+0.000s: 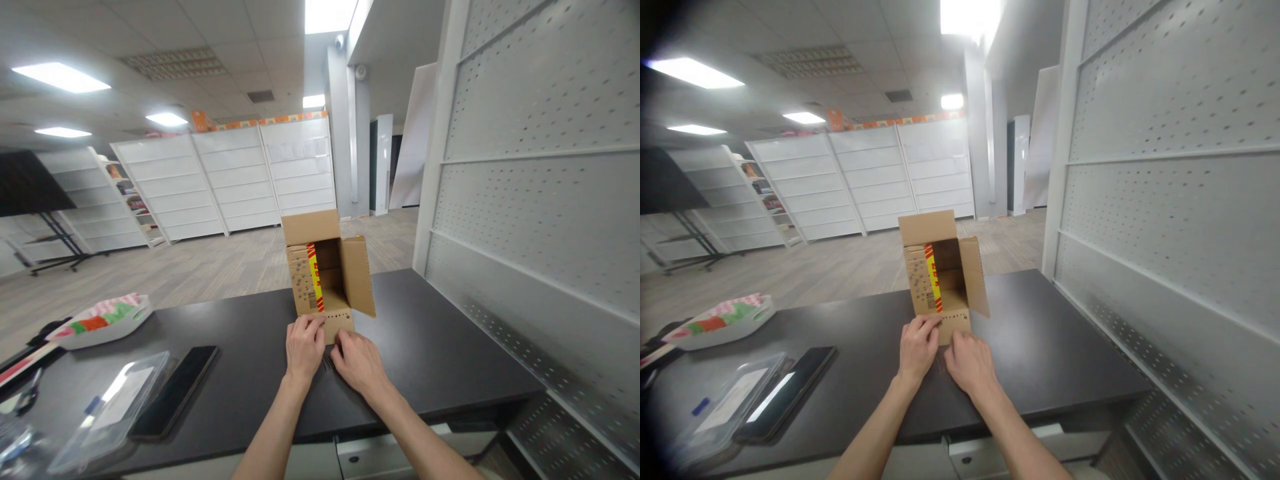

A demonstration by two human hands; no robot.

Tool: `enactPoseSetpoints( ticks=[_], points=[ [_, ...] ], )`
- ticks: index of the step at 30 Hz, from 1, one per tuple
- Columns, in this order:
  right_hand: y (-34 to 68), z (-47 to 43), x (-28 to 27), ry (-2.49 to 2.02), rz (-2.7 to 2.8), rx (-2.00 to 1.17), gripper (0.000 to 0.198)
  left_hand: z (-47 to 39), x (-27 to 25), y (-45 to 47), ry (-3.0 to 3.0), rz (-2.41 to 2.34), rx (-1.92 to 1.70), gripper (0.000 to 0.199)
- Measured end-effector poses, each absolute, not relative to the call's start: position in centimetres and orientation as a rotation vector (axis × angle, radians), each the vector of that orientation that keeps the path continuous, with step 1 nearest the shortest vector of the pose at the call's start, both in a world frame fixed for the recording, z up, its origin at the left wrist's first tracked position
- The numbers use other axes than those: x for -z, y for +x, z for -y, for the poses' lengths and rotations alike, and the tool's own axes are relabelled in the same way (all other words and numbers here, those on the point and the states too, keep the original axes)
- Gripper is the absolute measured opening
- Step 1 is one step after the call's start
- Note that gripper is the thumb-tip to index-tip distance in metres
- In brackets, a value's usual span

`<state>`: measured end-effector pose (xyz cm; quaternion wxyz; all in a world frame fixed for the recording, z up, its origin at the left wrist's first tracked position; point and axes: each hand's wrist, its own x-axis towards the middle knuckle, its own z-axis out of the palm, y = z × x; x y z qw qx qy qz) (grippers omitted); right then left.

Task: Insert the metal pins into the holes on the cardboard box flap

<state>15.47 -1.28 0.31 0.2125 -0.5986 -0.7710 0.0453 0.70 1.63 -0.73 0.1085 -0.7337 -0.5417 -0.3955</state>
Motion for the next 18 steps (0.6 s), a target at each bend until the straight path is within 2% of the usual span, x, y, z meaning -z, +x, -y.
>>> enactPoseSetpoints(
  ticks=[18],
  points=[
    [15.51, 1.14, -0.02, -1.656, 2.144, -0.108, 0.010, -1.42, 0.77, 0.73, -2.313, 1.589, 1.331, 0.025]
  ],
)
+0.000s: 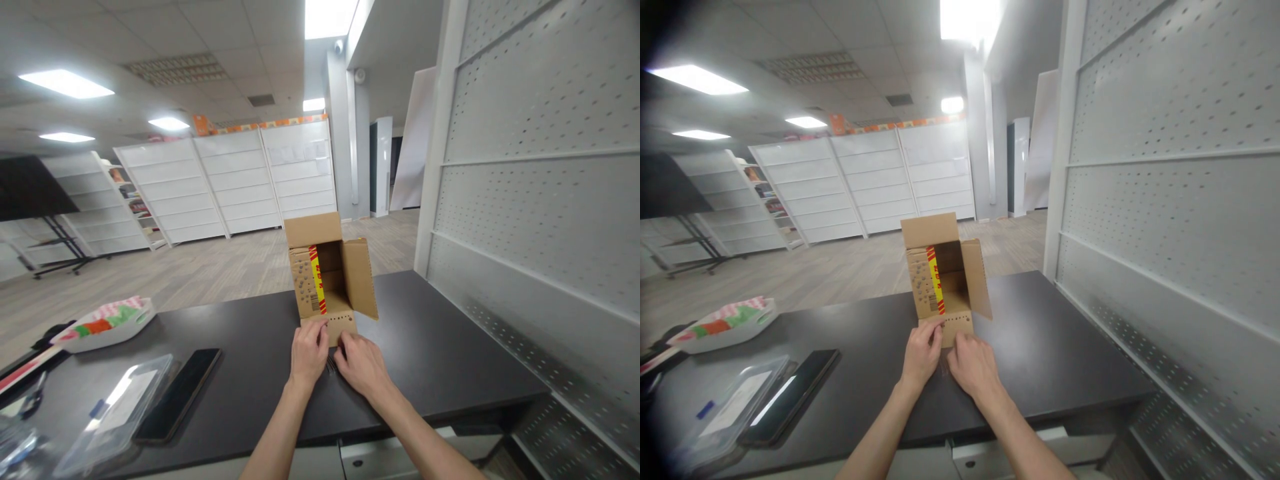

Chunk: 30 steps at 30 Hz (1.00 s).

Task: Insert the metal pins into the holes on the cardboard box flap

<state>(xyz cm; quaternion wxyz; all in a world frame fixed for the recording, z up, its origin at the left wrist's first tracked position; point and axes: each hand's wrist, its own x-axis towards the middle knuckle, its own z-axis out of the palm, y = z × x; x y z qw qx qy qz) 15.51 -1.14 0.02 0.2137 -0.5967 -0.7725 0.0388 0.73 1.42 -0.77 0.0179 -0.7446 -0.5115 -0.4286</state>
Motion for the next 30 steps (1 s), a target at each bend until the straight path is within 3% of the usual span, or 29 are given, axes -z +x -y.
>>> enactPoseSetpoints(
  ticks=[22, 30],
  points=[
    [15.4, 1.1, -0.2, -1.687, 2.136, -0.154, 0.011, -1.1, 0.5, -0.1, -2.236, 1.888, 1.615, 0.018],
    [15.4, 1.3, -0.6, -1.689, 2.131, -0.173, 0.011, 1.9, -0.6, -0.8, -2.342, 2.026, 1.077, 0.017]
  ],
)
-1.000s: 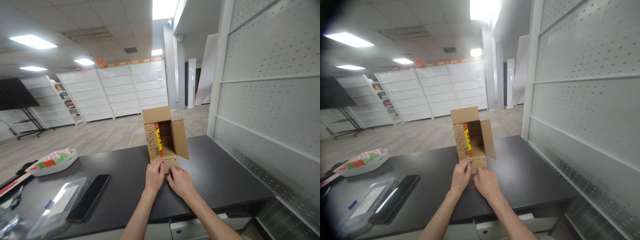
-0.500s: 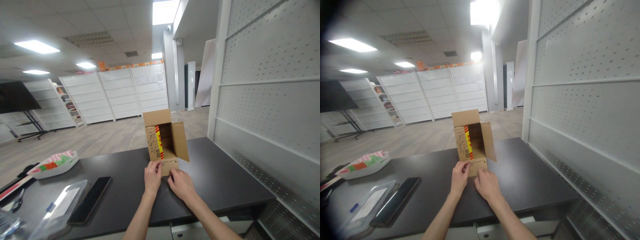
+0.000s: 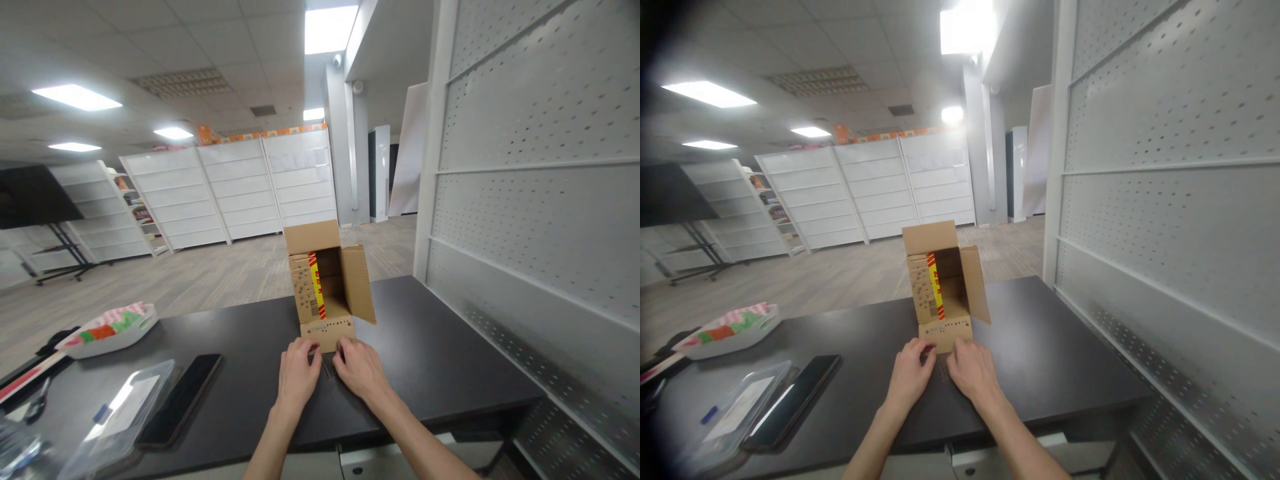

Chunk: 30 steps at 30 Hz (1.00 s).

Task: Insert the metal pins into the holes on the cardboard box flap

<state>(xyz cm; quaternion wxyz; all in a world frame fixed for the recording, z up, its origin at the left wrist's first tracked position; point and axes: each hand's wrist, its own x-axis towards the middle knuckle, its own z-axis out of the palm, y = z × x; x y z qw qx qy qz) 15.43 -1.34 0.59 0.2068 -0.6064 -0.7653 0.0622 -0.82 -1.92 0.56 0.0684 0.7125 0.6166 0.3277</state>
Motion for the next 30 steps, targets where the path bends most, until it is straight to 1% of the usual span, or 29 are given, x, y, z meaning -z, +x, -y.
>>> enactPoseSetpoints(
  ticks=[5, 12, 30],
  points=[
    [15.5, 1.4, -0.6, -1.682, 2.134, -0.191, 0.012, 3.0, -0.3, -0.7, 2.213, -1.982, -0.877, 0.018],
    [15.5, 1.3, -0.5, -1.671, 2.121, -0.178, 0.014, 3.5, -0.4, -0.6, 2.287, -1.984, -0.789, 0.021],
    [15.5, 1.3, -0.4, -1.686, 2.135, -0.186, 0.013, 3.6, -0.7, -0.5, 2.252, -1.915, -0.828, 0.015]
  ],
)
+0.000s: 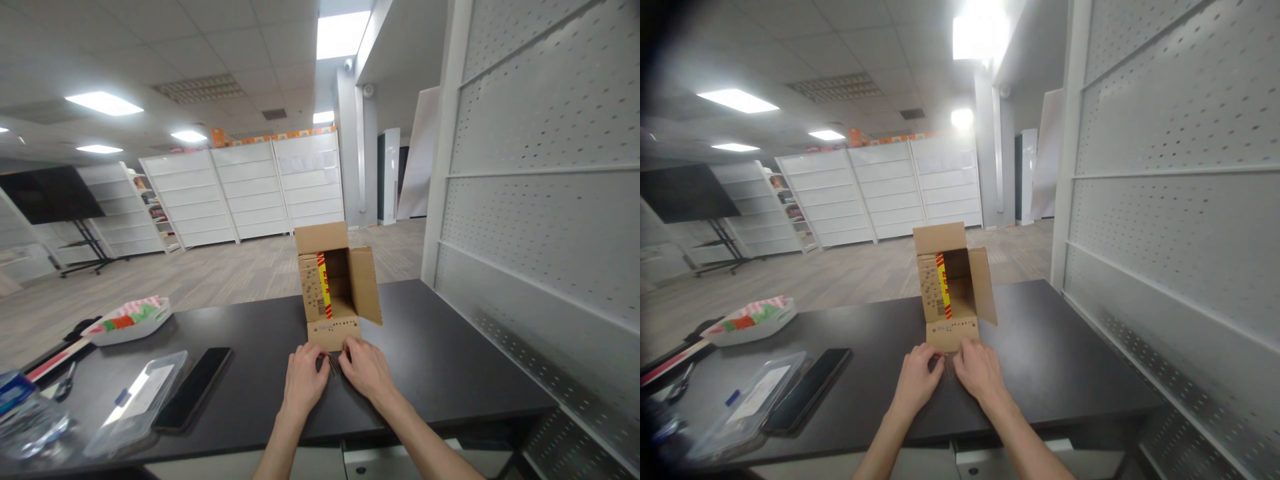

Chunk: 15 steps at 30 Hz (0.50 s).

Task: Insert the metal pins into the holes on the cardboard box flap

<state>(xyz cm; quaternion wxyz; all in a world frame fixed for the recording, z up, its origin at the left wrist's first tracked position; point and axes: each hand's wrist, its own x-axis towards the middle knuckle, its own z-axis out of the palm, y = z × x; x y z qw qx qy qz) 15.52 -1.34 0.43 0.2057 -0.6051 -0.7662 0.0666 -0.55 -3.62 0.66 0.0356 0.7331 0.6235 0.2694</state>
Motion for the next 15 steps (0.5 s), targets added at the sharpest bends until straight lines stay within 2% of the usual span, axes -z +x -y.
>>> enactPoseSetpoints(
  ticks=[15],
  points=[
    [15.59, 1.36, -0.50, -1.684, 2.140, -0.175, 0.013, 3.57, -0.47, -0.60, 2.244, -1.895, -0.833, 0.013]
  ],
)
